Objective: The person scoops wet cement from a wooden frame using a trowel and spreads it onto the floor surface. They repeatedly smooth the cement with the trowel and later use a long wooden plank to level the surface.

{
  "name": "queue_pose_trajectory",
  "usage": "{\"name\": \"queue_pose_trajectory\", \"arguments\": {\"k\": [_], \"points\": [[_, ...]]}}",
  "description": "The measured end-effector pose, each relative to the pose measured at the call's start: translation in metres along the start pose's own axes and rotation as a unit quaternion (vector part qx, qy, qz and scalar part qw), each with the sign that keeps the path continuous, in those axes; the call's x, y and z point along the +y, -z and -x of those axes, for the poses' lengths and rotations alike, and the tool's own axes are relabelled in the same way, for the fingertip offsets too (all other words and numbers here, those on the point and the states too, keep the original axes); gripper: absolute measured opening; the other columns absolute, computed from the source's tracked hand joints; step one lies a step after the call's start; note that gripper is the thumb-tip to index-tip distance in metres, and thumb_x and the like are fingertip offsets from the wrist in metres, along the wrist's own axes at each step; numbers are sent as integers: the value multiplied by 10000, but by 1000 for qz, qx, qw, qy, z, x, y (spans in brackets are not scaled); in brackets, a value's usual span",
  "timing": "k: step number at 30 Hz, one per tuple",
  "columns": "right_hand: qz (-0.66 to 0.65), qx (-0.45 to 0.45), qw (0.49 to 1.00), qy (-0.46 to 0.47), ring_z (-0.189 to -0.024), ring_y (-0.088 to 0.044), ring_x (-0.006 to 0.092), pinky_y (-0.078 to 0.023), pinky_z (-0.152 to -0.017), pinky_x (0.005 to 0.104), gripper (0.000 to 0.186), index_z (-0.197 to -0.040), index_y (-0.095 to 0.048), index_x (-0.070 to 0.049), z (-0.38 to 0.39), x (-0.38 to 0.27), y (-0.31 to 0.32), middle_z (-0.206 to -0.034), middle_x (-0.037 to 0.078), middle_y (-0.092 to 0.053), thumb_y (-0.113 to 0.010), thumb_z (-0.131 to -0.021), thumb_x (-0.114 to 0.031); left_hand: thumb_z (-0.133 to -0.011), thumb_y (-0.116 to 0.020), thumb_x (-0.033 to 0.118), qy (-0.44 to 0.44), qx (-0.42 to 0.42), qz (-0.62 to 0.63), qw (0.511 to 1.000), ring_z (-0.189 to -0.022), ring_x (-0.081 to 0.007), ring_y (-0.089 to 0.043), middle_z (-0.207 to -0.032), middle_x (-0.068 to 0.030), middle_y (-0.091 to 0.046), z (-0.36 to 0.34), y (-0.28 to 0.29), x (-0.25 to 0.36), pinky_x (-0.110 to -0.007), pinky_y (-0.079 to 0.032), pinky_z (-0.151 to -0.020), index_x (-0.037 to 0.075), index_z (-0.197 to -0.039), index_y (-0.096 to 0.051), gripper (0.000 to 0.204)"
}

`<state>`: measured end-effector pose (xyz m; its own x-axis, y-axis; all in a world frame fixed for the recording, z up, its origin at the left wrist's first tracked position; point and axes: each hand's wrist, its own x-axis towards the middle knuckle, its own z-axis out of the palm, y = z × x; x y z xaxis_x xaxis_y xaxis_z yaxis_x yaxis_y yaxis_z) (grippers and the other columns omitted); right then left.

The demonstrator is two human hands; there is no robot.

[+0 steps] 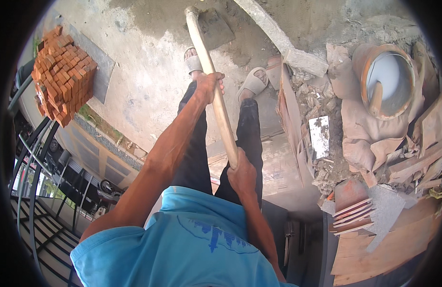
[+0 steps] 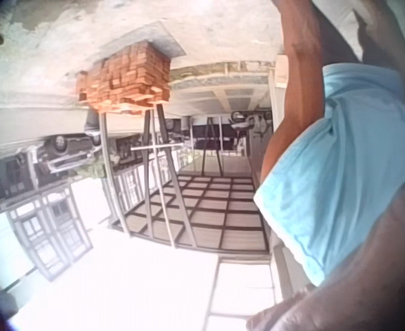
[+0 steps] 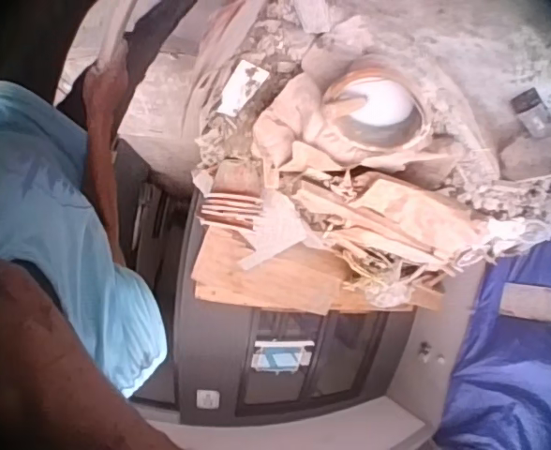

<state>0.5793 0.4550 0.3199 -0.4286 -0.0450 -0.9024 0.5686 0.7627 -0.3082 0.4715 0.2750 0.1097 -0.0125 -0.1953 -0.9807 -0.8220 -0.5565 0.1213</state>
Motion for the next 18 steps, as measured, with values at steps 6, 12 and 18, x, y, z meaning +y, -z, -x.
{"name": "queue_pose_trajectory", "arguments": {"k": [6, 12, 18], "points": [[7, 11, 999, 31, -940, -637, 430, -509, -791, 497, 559, -1272, -506, -58, 12, 7, -3, -1003, 245, -661, -610, -728, 17, -779, -679, 20, -26, -43, 36, 998, -522, -169, -538, -702, -66, -530, 14, 10, -12, -347, -506, -456, 9, -914, -520, 209], [93, 78, 980, 155, -895, -651, 390, -526, -770, 468, 547, -1263, -513, -42, -66, 0, -5, -960, 201, -645, -627, -733, 29, -812, -671, 51, -105, -58, 102, 987, -575, -163, -548, -735, -66, -532, -17, 15, 52, -339, -521, -493, 23, -924, -511, 198], [182, 101, 965, 160, -915, -631, 385, -509, -774, 483, 558, -1277, -525, -89, -116, 8, 4, -944, 174, -640, -637, -746, 41, -833, -701, 84, -74, -36, 157, 984, -542, -169, -539, -700, -58, -528, -48, 0, 63, -344, -508, -475, 30, -943, -525, 214]]}}
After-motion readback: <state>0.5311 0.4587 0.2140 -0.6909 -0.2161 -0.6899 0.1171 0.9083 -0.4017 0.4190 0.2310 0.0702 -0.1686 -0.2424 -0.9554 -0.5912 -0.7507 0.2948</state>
